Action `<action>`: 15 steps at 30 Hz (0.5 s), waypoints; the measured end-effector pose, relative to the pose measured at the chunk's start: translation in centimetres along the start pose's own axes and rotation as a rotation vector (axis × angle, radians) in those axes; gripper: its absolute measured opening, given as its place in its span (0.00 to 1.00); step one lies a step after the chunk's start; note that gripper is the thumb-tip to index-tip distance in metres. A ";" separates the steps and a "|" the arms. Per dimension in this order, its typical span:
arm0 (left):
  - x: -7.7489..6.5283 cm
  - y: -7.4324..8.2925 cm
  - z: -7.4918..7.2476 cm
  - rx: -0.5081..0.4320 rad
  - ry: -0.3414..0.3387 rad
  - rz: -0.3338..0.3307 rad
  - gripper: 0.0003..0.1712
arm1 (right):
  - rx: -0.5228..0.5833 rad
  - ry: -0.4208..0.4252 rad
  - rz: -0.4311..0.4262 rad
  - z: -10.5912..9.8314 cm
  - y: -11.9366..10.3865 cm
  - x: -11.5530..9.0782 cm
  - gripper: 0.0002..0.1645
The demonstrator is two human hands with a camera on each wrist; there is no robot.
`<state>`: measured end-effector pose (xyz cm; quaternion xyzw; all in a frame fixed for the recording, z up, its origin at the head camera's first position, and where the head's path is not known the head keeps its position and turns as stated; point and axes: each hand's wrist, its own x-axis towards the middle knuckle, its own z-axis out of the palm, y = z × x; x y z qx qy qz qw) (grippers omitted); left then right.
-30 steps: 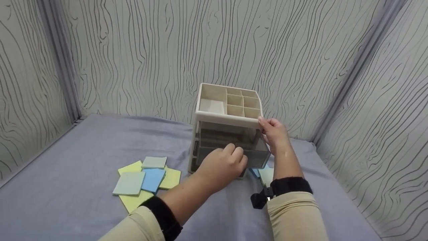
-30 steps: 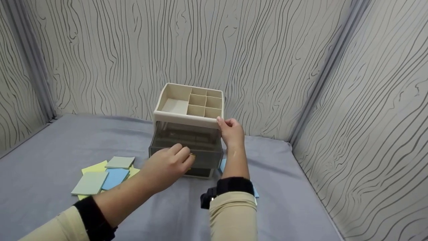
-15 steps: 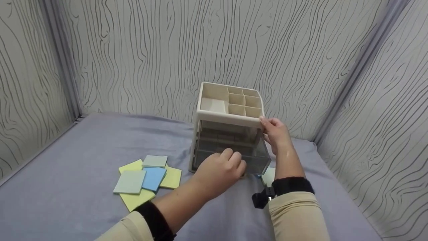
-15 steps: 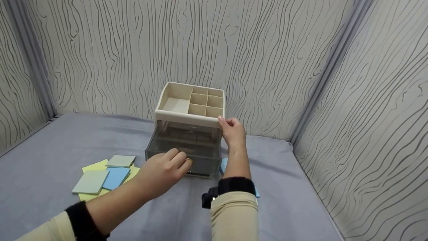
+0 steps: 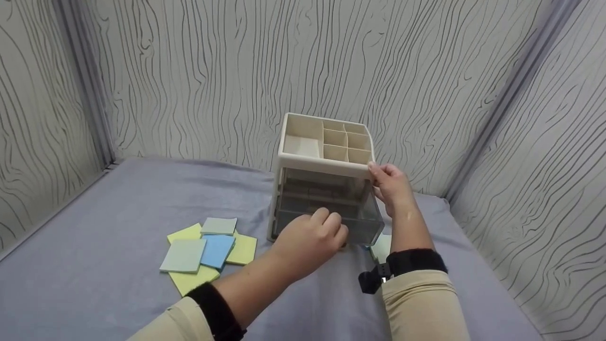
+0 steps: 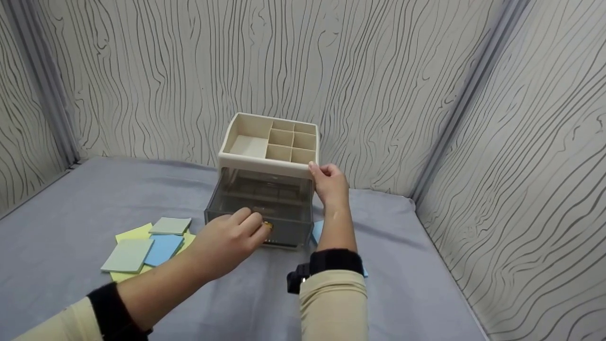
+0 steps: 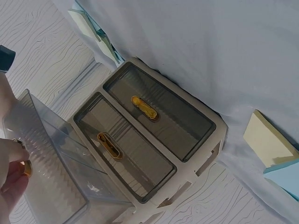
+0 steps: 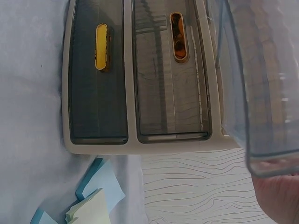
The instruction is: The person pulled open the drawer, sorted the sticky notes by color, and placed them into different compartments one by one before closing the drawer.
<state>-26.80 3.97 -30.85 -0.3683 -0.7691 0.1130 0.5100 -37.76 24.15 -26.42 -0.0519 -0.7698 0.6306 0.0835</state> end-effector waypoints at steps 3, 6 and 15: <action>0.0 -0.2 0.0 -0.014 -0.010 0.007 0.05 | 0.002 -0.002 0.001 0.0 0.0 0.0 0.17; 0.0 -0.4 -0.2 -0.040 -0.028 0.012 0.05 | -0.004 -0.003 0.002 -0.1 0.1 0.1 0.18; -0.5 -1.9 -0.8 -0.183 0.047 -0.126 0.07 | -0.011 -0.001 -0.004 -0.1 0.2 0.1 0.19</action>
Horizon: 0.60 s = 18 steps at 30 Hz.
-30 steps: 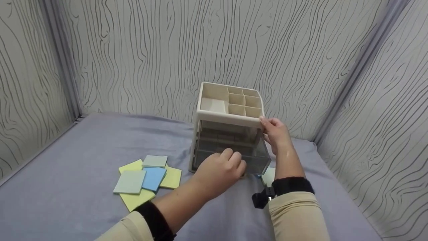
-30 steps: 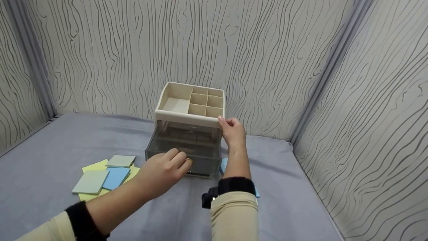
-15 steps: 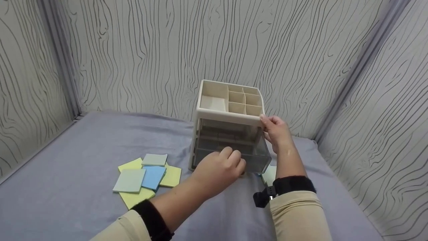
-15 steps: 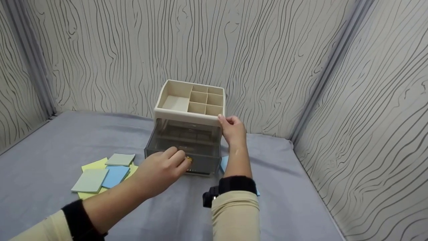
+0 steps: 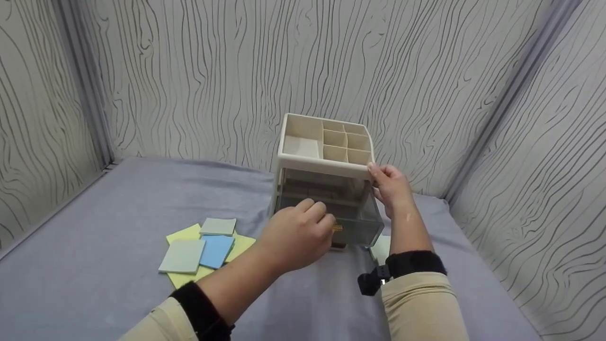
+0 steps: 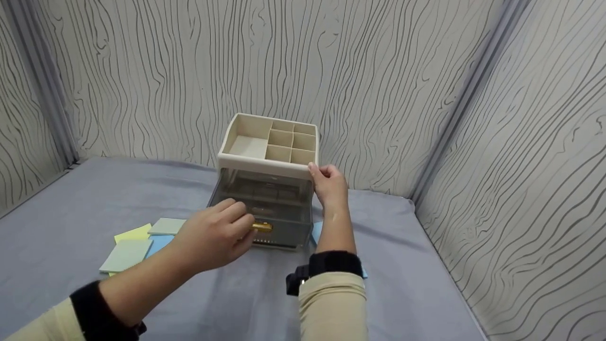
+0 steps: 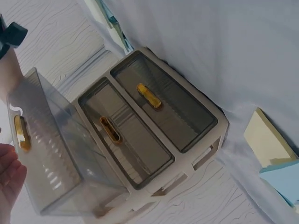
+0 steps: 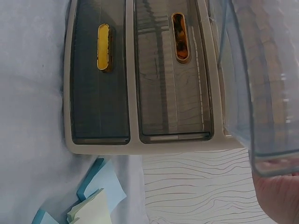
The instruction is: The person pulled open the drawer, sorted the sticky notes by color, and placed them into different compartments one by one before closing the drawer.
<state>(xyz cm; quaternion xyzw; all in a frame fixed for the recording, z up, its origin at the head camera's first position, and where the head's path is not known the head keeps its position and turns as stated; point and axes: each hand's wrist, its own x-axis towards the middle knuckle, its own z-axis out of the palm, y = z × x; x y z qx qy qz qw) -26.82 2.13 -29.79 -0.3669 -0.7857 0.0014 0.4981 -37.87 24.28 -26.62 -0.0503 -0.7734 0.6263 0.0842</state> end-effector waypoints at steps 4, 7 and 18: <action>-0.5 -1.2 -0.7 -0.082 0.032 -0.090 0.05 | -0.002 -0.003 -0.001 0.1 0.1 0.0 0.19; -1.1 -2.4 -1.1 -0.129 0.046 -0.178 0.05 | 0.007 -0.008 -0.004 0.1 0.1 0.0 0.20; -5.5 -7.1 -0.2 -0.256 -0.155 -0.651 0.03 | 0.034 -0.018 0.001 0.0 -0.1 -0.1 0.17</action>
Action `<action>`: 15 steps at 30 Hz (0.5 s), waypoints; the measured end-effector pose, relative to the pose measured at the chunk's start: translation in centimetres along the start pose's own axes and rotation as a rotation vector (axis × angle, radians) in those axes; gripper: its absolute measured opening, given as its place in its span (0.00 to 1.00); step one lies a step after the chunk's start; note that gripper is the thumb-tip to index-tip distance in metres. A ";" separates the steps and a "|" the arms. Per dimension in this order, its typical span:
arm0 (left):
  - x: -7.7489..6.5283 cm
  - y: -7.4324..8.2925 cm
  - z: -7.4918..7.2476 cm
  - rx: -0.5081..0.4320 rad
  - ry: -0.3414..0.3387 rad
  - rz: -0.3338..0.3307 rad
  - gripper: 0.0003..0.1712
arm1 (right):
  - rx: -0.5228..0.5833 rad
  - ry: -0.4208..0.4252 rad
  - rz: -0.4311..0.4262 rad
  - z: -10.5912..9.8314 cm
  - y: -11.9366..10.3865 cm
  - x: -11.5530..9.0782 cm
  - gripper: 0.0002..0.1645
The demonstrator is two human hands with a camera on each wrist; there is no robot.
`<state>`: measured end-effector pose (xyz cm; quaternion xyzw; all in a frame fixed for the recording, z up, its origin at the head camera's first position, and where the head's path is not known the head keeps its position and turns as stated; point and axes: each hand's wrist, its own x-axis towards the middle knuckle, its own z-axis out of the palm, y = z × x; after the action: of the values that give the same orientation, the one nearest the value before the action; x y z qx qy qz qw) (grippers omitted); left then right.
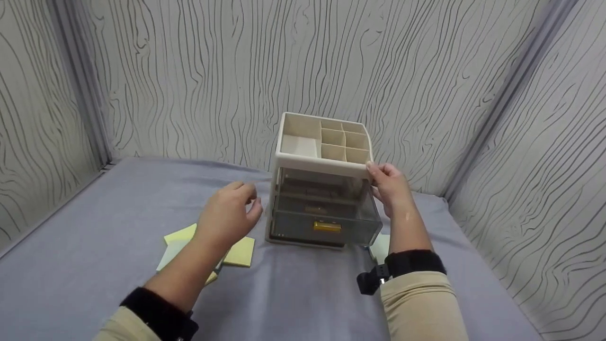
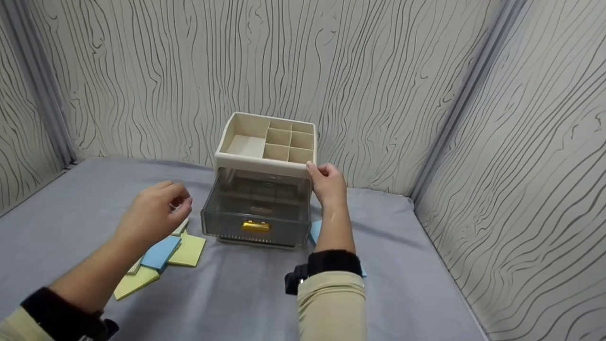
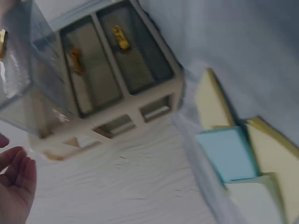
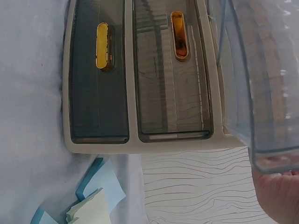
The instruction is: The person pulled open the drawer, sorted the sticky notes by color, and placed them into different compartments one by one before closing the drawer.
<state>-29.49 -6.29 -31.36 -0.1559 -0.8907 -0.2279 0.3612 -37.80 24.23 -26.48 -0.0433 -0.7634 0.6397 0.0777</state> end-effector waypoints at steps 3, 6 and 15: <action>-0.4 -2.0 0.5 0.023 -0.207 -0.157 0.04 | -0.018 0.007 -0.004 0.0 0.0 -0.1 0.18; -0.6 -4.1 0.7 0.060 -0.419 -0.279 0.08 | -0.027 0.009 -0.010 0.1 0.0 -0.1 0.18; -2.5 -8.7 0.4 0.128 -0.732 -0.519 0.18 | -0.011 -0.001 -0.021 0.1 0.1 0.0 0.19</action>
<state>-31.82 -13.75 -35.94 0.0247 -0.9817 -0.1853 -0.0376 -37.85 24.16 -26.62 -0.0354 -0.7673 0.6348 0.0839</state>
